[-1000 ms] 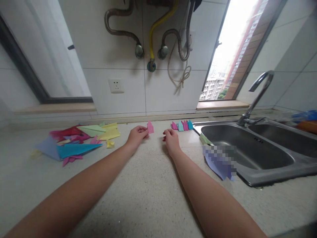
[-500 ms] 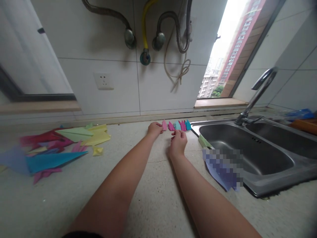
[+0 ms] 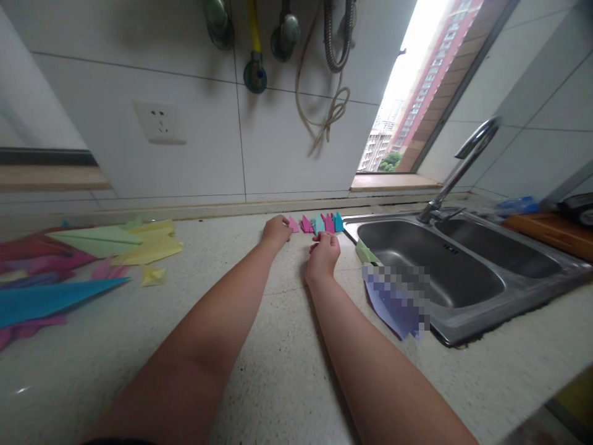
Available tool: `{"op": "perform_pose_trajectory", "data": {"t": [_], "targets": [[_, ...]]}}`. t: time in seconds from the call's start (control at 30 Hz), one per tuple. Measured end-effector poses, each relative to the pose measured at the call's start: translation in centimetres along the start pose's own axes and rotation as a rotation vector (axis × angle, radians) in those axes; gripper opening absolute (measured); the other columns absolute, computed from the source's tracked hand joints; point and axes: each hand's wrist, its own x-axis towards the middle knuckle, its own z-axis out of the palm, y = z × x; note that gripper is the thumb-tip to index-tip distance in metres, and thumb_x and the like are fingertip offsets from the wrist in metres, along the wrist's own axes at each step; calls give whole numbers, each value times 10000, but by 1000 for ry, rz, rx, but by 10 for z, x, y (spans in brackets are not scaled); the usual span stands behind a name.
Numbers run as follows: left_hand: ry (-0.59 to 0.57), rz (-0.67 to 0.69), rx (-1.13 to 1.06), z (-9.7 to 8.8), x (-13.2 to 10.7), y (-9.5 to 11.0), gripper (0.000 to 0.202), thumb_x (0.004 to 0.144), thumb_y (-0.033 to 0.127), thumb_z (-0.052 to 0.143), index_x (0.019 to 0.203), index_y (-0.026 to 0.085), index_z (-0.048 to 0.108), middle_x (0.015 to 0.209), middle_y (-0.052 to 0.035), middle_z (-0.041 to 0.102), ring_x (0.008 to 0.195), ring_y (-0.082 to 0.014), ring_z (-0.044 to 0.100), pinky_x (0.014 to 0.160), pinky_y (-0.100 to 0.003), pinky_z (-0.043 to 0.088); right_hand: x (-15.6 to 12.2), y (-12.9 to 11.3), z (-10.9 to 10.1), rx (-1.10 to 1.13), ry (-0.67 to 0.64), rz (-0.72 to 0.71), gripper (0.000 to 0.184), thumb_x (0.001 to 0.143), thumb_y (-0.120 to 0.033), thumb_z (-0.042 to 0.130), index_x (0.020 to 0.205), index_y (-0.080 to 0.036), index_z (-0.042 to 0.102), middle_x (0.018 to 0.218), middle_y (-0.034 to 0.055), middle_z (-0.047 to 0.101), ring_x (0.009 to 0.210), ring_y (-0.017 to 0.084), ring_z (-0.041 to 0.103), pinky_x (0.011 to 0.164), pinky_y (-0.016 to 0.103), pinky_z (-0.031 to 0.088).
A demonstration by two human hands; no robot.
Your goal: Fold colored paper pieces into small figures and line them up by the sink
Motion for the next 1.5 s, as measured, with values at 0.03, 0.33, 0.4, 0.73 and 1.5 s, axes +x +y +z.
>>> {"op": "perform_pose_trajectory", "data": {"t": [0.03,0.33,0.4,0.73,1.5], "targets": [[-4,14,11,0,0,0,296,750,197,681,1046,177,677,867,-72,751,571,-138,676,597,-236,493,0,0,1,39,37,12,126,807,-341,438,821,-225,484,708,-30,520,478,107,402,452,251,308],[18,165,119,-2,-5,1,169,742,198,693,903,219,739,955,-71,752,866,-195,679,792,-277,480,-2,-1,4,69,78,40,109,778,-325,511,764,-218,515,682,-33,536,468,102,406,441,246,321],[17,183,134,-2,-6,2,176,741,200,693,909,221,745,964,-72,753,889,-205,675,797,-281,477,-2,-1,4,67,66,38,110,779,-325,513,756,-218,512,680,-33,534,471,101,404,445,246,323],[-19,214,171,-1,-5,3,154,784,258,663,884,236,779,949,-70,765,903,-221,675,791,-293,466,-4,1,3,14,21,10,110,800,-327,479,770,-223,500,688,-23,534,482,109,403,454,251,325],[-24,253,164,-2,-9,4,165,784,253,665,899,225,780,933,-78,764,877,-220,679,775,-292,470,-7,-2,4,40,-16,33,98,790,-315,495,770,-220,509,664,-25,522,465,102,384,435,252,299]]}}
